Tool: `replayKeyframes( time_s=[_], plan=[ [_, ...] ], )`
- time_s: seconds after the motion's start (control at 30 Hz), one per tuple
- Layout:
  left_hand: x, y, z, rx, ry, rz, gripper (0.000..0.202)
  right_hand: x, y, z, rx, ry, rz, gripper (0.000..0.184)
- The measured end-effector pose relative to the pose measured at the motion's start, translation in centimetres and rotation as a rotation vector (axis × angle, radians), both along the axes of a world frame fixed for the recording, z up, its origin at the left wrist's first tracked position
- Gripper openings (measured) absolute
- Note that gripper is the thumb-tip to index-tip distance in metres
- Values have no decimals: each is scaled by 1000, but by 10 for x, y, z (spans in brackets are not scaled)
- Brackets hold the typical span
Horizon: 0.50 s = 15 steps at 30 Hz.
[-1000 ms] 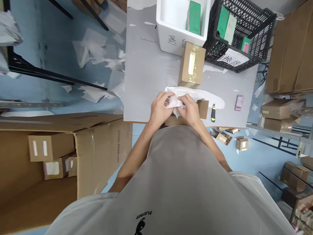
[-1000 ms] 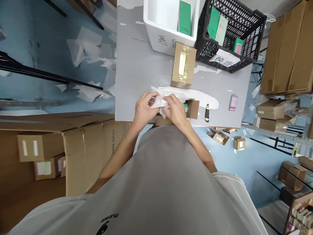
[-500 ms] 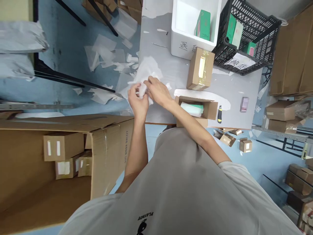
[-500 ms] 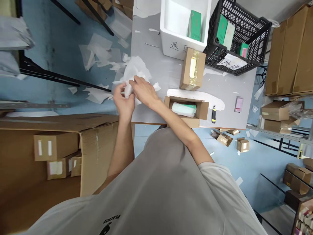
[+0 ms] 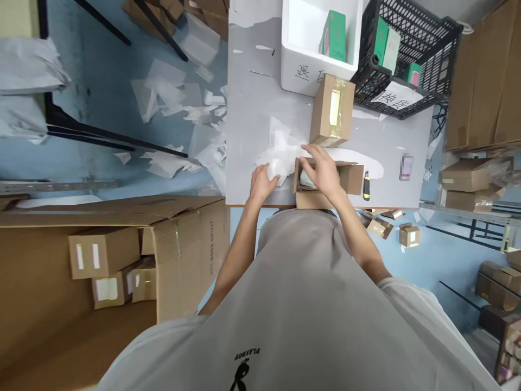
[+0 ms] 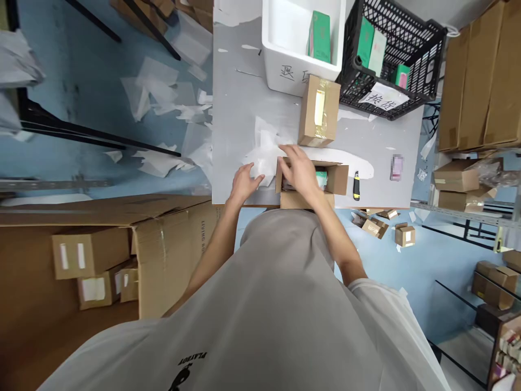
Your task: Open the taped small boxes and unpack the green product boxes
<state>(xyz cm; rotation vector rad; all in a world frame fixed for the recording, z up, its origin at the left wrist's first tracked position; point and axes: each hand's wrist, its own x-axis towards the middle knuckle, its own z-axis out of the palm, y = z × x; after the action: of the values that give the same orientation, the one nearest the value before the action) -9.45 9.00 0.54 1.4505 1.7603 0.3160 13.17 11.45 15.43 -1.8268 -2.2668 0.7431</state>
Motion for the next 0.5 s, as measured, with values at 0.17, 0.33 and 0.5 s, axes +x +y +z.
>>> replayKeyframes(
  time_s=[0.17, 0.33, 0.5],
  plan=[
    [22, -9, 53, 401, -152, -31, 44, 74, -37, 0, -146, -98, -217, 44],
    [95, -5, 78, 335, -188, -452, 48, 100, -46, -35, -344, -311, -256, 48],
    [160, 16, 46, -17, 118, -771, 58, 89, -33, -60, -463, -375, -161, 54]
  ],
)
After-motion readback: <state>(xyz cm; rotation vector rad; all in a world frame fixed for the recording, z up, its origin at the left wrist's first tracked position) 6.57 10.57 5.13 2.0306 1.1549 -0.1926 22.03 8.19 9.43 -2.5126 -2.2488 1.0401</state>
